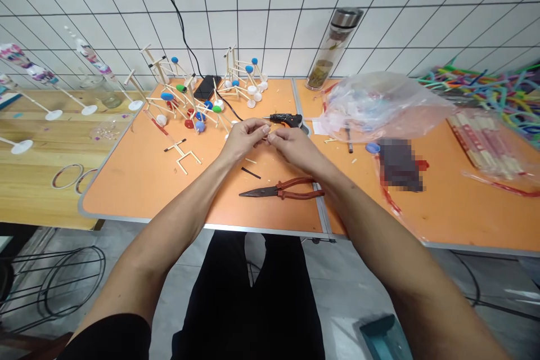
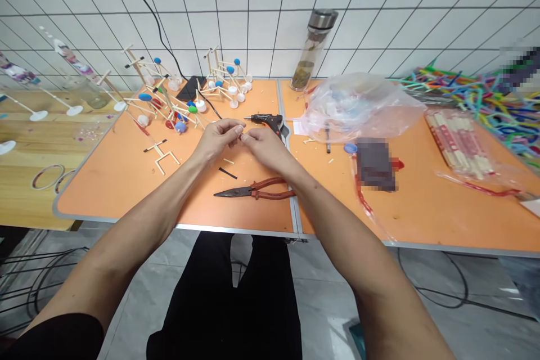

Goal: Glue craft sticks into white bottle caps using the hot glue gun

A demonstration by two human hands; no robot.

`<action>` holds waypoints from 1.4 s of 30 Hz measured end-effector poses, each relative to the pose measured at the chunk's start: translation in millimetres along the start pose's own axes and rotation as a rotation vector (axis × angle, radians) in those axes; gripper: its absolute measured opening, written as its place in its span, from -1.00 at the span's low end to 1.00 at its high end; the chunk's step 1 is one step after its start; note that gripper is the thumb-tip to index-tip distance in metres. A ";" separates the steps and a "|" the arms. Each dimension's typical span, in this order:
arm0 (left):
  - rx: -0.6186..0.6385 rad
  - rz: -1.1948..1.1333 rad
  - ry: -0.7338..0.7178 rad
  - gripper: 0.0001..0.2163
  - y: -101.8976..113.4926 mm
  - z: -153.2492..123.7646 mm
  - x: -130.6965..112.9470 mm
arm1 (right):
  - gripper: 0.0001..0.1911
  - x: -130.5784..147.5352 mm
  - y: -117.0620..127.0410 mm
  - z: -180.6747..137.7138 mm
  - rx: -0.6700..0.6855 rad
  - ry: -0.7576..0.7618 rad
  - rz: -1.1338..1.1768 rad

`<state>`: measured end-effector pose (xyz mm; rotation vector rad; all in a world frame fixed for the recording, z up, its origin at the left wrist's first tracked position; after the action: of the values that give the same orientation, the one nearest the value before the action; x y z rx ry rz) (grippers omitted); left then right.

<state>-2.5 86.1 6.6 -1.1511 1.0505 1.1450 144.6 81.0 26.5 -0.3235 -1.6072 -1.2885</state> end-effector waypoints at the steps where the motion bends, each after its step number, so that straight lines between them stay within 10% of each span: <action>1: 0.026 -0.017 -0.019 -0.45 -2.5 -0.5 -1.4 | -0.64 -6.6 -6.2 1.8 0.098 -0.053 0.201; 5: 0.032 -0.069 -0.074 -0.42 -3.1 -2.6 -6.5 | -0.60 -9.0 -12.5 3.4 0.209 -0.062 0.410; 12: -0.076 0.039 0.046 -0.56 6.8 -2.5 4.2 | -0.62 23.3 2.0 -9.6 -0.138 0.126 -0.718; 20: 0.047 -0.021 -0.072 -0.40 -5.6 -2.7 -6.6 | -0.66 -12.0 -15.5 -0.1 0.183 -0.156 0.501; 25: -0.017 -0.018 -0.051 -0.45 0.8 -2.1 -8.1 | -0.68 -8.4 -15.7 0.3 0.263 -0.149 0.722; 30: -0.033 0.008 -0.027 -0.47 5.0 -0.7 -7.5 | -0.65 -5.9 -14.8 2.0 0.237 -0.054 0.548; 36: -0.152 0.077 0.017 -0.63 15.8 1.4 1.8 | -0.68 19.7 -2.5 -6.8 -0.109 0.146 -0.595; 42: -0.016 0.032 -0.062 -0.50 0.7 -2.1 -11.8 | -0.70 2.3 0.6 1.3 0.079 0.010 0.184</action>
<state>-4.8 82.7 17.8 -1.1084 1.0171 1.2090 143.3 81.5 28.9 -0.4053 -1.5772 -1.0826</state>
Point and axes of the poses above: each hand's wrist, its own z-axis towards the middle knuckle, its own y-axis out of the back of the hand, x = y × z, the point moved 9 cm from there along z, towards the middle knuckle, and after that the axes turned 5 degrees about y, right-handed, at the moved point
